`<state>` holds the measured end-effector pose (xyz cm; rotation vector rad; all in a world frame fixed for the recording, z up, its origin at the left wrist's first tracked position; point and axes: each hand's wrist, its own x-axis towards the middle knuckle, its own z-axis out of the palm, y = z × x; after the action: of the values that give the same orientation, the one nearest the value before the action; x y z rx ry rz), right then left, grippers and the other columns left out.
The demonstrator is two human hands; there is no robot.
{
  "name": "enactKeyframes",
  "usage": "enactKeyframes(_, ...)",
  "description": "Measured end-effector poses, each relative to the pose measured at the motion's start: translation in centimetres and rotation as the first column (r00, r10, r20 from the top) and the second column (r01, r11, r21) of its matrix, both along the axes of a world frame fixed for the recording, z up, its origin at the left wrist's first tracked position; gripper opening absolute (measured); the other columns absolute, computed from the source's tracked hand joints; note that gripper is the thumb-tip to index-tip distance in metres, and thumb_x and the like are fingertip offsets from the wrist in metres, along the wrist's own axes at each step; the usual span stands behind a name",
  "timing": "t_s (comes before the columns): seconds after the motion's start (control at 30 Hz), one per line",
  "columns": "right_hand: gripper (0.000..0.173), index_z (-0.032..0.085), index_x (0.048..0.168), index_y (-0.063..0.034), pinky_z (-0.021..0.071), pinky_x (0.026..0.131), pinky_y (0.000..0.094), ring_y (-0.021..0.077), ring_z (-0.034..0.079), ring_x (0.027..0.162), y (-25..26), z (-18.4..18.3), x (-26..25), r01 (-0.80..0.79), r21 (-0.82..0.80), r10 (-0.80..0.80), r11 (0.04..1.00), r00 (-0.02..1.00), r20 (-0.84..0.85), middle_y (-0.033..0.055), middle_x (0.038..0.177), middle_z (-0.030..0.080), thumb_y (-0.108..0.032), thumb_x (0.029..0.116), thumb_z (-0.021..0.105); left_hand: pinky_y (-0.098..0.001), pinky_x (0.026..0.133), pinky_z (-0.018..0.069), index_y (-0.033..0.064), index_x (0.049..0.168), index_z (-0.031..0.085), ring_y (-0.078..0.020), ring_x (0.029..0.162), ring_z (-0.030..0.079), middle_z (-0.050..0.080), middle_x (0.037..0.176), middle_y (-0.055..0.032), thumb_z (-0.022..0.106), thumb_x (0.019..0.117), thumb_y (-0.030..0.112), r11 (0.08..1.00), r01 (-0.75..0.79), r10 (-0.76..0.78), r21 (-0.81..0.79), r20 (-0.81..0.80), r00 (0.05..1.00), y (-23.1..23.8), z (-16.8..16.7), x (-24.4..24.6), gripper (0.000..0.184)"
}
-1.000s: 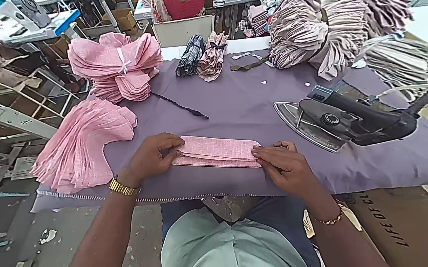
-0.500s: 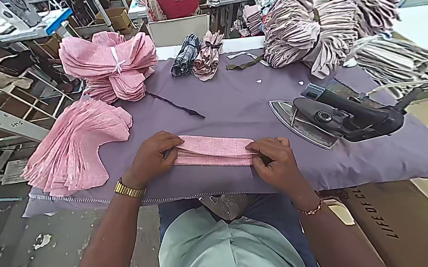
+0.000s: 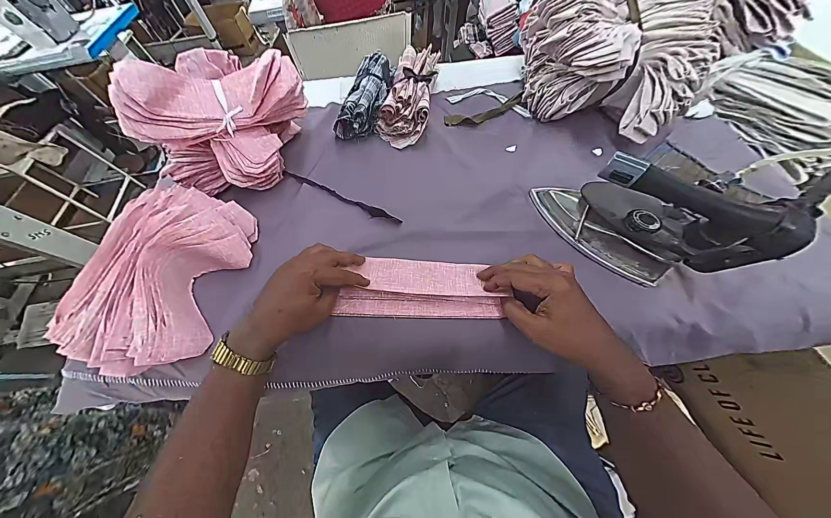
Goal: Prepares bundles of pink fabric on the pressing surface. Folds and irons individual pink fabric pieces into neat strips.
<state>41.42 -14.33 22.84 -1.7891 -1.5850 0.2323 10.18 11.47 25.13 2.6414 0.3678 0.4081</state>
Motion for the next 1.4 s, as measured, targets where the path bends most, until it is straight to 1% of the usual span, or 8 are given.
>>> enactKeyframes(0.37,0.026,0.079,0.093,-0.0232,0.0375,0.093,0.0553,0.0117,0.067,0.109,0.1,-0.4,-1.6,0.058,0.129,-0.086,0.990,0.972,0.220,-0.0105,0.117,0.076,-0.023,0.0923,0.053,-0.0440,0.096,0.0548,0.0382,0.120,0.076,-0.0177,0.122,0.062,0.065,0.138,0.0073,0.052,0.0961,0.017,0.960,0.098,-0.050,0.261,-0.184,0.982,-0.4,1.3,0.9,0.040)
enactKeyframes(0.57,0.039,0.077,0.122,-0.0316,0.0260,0.109,0.0738,0.0283,0.049,0.143,-2.3,-0.5,-1.9,0.095,0.067,-0.114,0.993,0.921,0.373,-0.0134,0.138,0.067,-0.021,0.0997,0.046,-0.0493,0.071,0.0580,0.0407,0.138,0.063,-0.0347,0.118,0.063,0.056,0.148,-0.0061,0.057,0.0959,0.004,0.880,0.182,-0.039,0.438,-0.316,0.948,-2.1,1.5,1.7,0.056)
enactKeyframes(0.7,0.037,0.080,0.110,-0.0274,0.0202,0.112,0.0781,0.0297,0.056,0.137,-1.8,-2.2,-2.3,0.147,0.227,-0.220,0.963,0.914,0.340,-0.0087,0.129,0.073,-0.017,0.1007,0.046,-0.0492,0.063,0.0555,0.0407,0.145,0.056,-0.0426,0.113,0.060,0.050,0.152,-0.0150,0.059,0.0930,0.000,0.872,0.177,0.017,0.456,-0.390,0.921,-3.3,1.6,2.6,0.066)
enactKeyframes(0.9,0.028,0.076,0.112,-0.0040,0.0532,0.105,0.0513,0.0287,0.065,0.123,0.4,6.2,6.3,0.103,0.303,-0.216,0.947,0.905,0.367,0.0131,0.126,0.071,-0.014,0.0980,0.053,-0.0515,0.062,0.0566,0.0418,0.147,0.053,-0.0479,0.116,0.058,0.049,0.151,-0.0192,0.061,0.0913,-0.003,0.872,0.178,0.049,0.456,-0.444,0.895,-3.5,2.0,3.1,0.072)
enactKeyframes(0.97,0.043,0.067,0.135,-0.0086,0.0522,0.098,0.0583,0.0358,0.066,0.119,0.1,8.4,10.0,0.321,0.232,-0.395,0.918,0.776,0.491,0.0171,0.133,0.067,-0.034,0.1030,0.055,-0.0508,0.063,0.0566,0.0429,0.149,0.051,-0.0481,0.117,0.057,0.049,0.151,-0.0196,0.059,0.0905,-0.005,0.876,0.168,0.065,0.453,-0.456,0.887,-3.8,1.9,3.1,0.076)
enactKeyframes(1.03,0.052,0.065,0.139,-0.0138,0.0505,0.079,0.0703,0.0476,0.069,0.100,-0.2,8.7,12.3,0.424,0.129,-0.423,0.896,0.730,0.537,0.0239,0.113,0.071,-0.049,0.1004,0.060,-0.0507,0.063,0.0563,0.0425,0.149,0.050,-0.0488,0.116,0.057,0.049,0.149,-0.0214,0.059,0.0905,-0.007,0.878,0.158,0.074,0.451,-0.455,0.887,-3.9,2.0,3.2,0.077)
enactKeyframes(1.3,0.035,0.073,0.123,-0.0073,0.0578,0.069,0.0356,0.0154,0.068,0.078,-2.5,8.7,4.9,0.026,0.388,-0.146,0.921,0.948,0.284,0.0120,0.095,0.073,-0.031,0.0982,0.069,-0.0505,0.063,0.0556,0.0410,0.150,0.049,-0.0491,0.116,0.056,0.047,0.151,-0.0230,0.055,0.0933,-0.007,0.896,0.148,0.078,0.419,-0.475,0.876,-4.0,2.1,3.3,0.075)
enactKeyframes(1.4,0.035,0.074,0.125,-0.0162,0.0569,0.069,0.0370,0.0173,0.069,0.080,-1.7,8.3,1.5,-0.070,0.328,-0.046,0.942,0.942,0.333,0.0104,0.095,0.073,-0.040,0.0994,0.066,-0.0505,0.062,0.0554,0.0421,0.150,0.050,-0.0489,0.117,0.056,0.048,0.150,-0.0216,0.054,0.0938,-0.006,0.899,0.123,0.096,0.421,-0.464,0.881,-4.0,2.1,3.4,0.074)
